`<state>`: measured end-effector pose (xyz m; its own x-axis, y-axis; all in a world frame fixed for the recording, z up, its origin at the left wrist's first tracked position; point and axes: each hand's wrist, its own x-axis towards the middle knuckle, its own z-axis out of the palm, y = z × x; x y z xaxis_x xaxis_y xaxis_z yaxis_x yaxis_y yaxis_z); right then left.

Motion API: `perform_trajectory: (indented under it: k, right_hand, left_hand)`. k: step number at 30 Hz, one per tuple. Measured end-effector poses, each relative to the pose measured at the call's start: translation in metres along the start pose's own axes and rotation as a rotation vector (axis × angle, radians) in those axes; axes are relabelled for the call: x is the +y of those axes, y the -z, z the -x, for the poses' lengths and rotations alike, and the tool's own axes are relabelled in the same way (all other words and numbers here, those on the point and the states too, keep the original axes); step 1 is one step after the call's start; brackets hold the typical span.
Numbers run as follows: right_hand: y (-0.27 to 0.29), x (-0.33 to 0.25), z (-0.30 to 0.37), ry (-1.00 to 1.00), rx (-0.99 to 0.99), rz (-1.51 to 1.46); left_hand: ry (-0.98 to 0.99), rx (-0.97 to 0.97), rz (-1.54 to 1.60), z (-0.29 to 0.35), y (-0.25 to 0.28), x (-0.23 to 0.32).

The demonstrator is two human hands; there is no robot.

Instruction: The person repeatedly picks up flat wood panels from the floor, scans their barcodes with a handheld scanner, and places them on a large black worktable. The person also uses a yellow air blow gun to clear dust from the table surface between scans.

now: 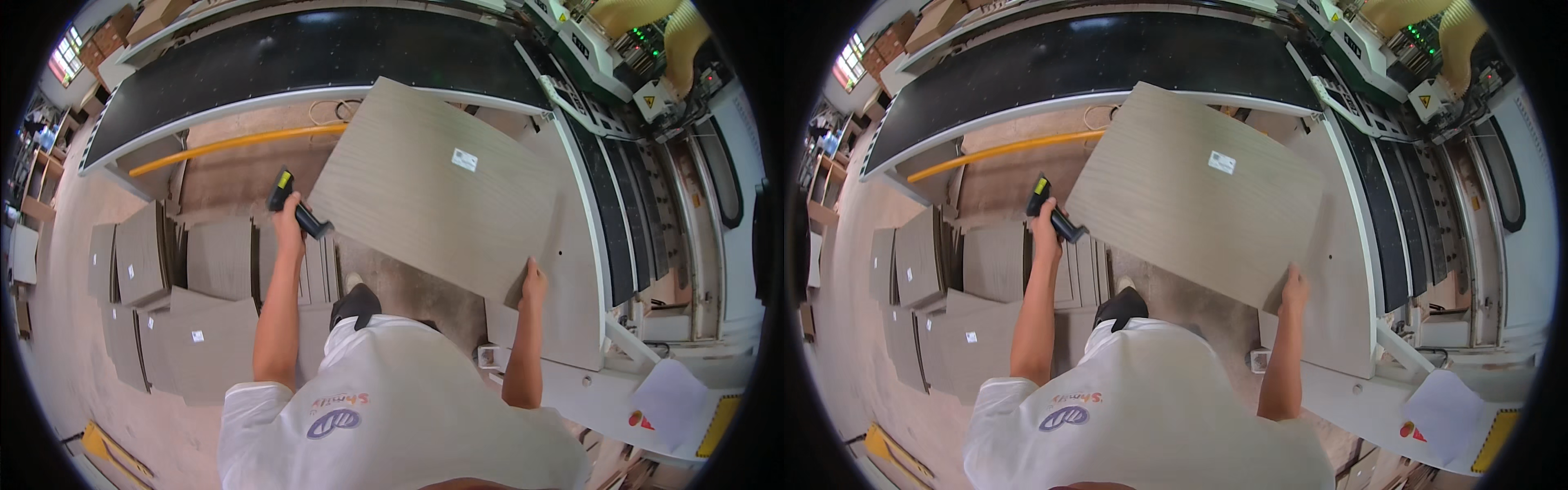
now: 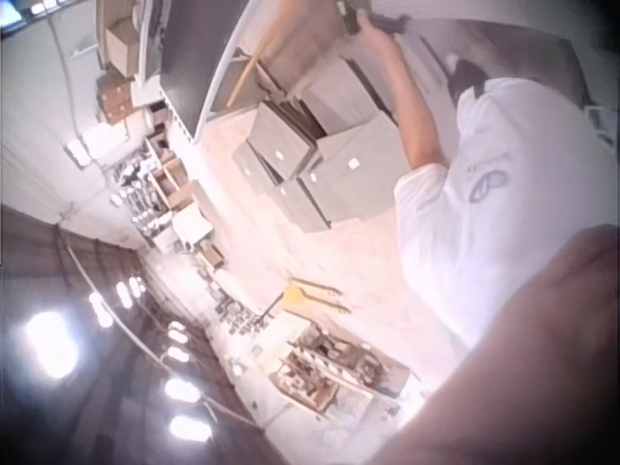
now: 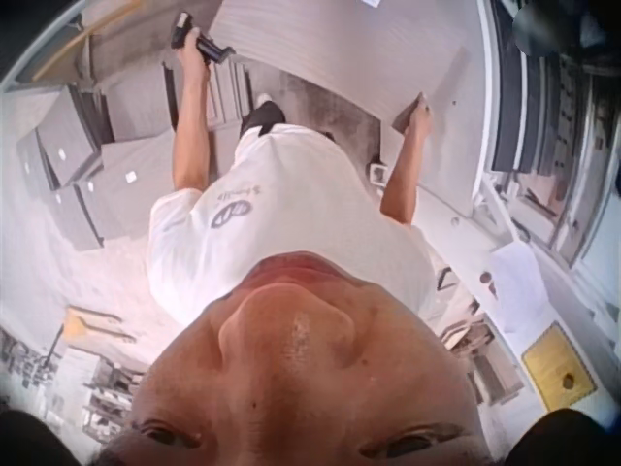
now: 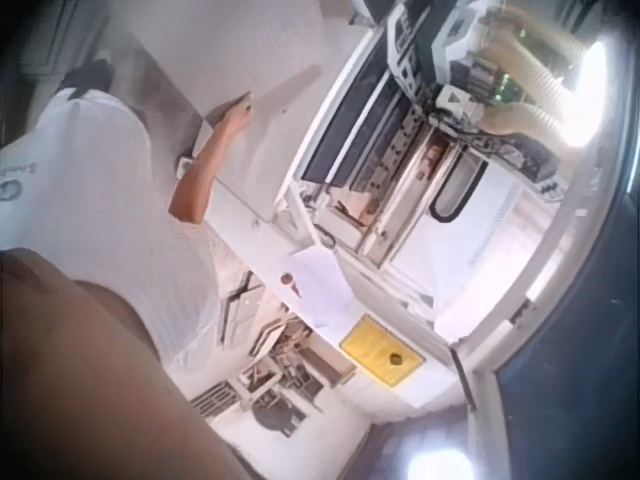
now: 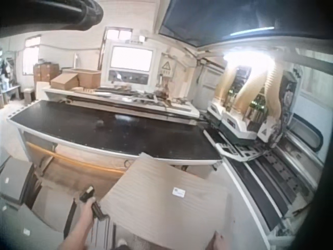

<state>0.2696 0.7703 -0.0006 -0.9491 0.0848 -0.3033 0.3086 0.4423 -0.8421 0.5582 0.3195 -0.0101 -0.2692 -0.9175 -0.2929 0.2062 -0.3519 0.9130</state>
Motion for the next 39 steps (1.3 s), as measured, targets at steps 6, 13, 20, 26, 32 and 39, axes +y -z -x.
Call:
perform_trajectory:
  k: [6, 13, 20, 26, 32, 39]
  right_hand:
    - [-0.105, -0.083, -0.028, 0.022, -0.164, -0.02]
    - [-0.193, -0.124, -0.062, 0.186, -0.378, 0.365]
    - [-0.266, -0.237, -0.066, 0.294, -0.707, 0.652]
    - [-0.337, -0.247, -0.107, 0.503, -0.703, 0.6]
    - [-0.37, -0.271, -0.133, 0.435, -0.821, 0.489]
    - [-0.392, -0.278, -0.148, 0.48, -0.801, 0.47]
  left_hand:
    - [0.106, -0.034, 0.2, -0.105, 0.002, 0.036]
    - [0.004, -0.111, -0.226, -0.094, -0.006, 0.074]
    - [-0.152, -0.291, -0.671, -0.152, -0.099, 0.126]
    - [-0.069, -0.369, -0.837, -0.243, -0.176, 0.164]
    - [0.001, -0.289, -0.93, -0.286, -0.207, 0.195]
    - [0.018, -0.236, -0.906, -0.302, -0.229, 0.209]
